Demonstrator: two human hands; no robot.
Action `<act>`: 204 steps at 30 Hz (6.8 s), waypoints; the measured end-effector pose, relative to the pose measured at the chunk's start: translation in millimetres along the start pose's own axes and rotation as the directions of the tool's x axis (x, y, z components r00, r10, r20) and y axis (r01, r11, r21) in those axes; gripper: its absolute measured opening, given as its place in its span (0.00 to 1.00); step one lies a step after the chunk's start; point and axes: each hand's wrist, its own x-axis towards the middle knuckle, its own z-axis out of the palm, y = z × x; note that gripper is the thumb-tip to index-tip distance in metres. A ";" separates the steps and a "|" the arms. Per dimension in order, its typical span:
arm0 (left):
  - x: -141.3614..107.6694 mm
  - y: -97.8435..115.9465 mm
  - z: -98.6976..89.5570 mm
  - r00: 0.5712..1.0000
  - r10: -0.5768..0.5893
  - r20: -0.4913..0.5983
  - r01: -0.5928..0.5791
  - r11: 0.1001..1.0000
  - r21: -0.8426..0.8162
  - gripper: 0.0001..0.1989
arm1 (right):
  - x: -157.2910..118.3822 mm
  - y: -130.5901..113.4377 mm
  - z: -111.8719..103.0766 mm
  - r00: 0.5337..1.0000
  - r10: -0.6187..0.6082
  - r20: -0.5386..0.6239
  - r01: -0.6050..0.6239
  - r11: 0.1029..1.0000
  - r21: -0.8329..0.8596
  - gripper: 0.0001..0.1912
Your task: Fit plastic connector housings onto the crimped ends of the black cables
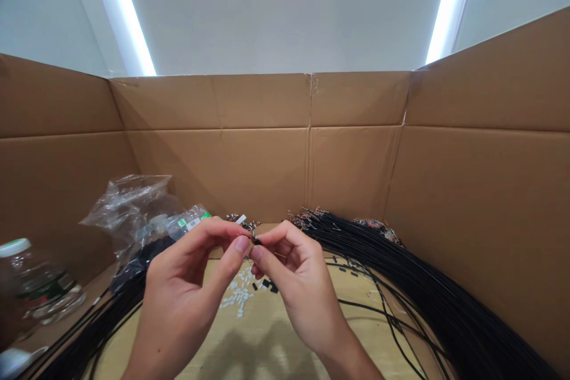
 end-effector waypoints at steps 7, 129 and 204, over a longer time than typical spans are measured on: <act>1.0 1.3 1.6 0.998 0.057 -0.003 -0.056 0.995 0.081 0.07 | -3.2 3.2 6.2 0.998 -0.061 -0.004 0.061 0.998 0.001 0.10; 2.4 -5.1 -8.4 0.953 -0.129 0.275 0.159 0.983 -0.090 0.19 | -22.8 1.0 3.3 0.564 -0.737 0.372 0.491 -0.063 -0.869 0.08; -0.4 -3.4 -5.9 0.993 0.014 0.117 -0.015 1.000 0.008 0.09 | -15.0 -7.5 10.9 0.571 -0.778 0.260 0.575 0.153 -0.804 0.12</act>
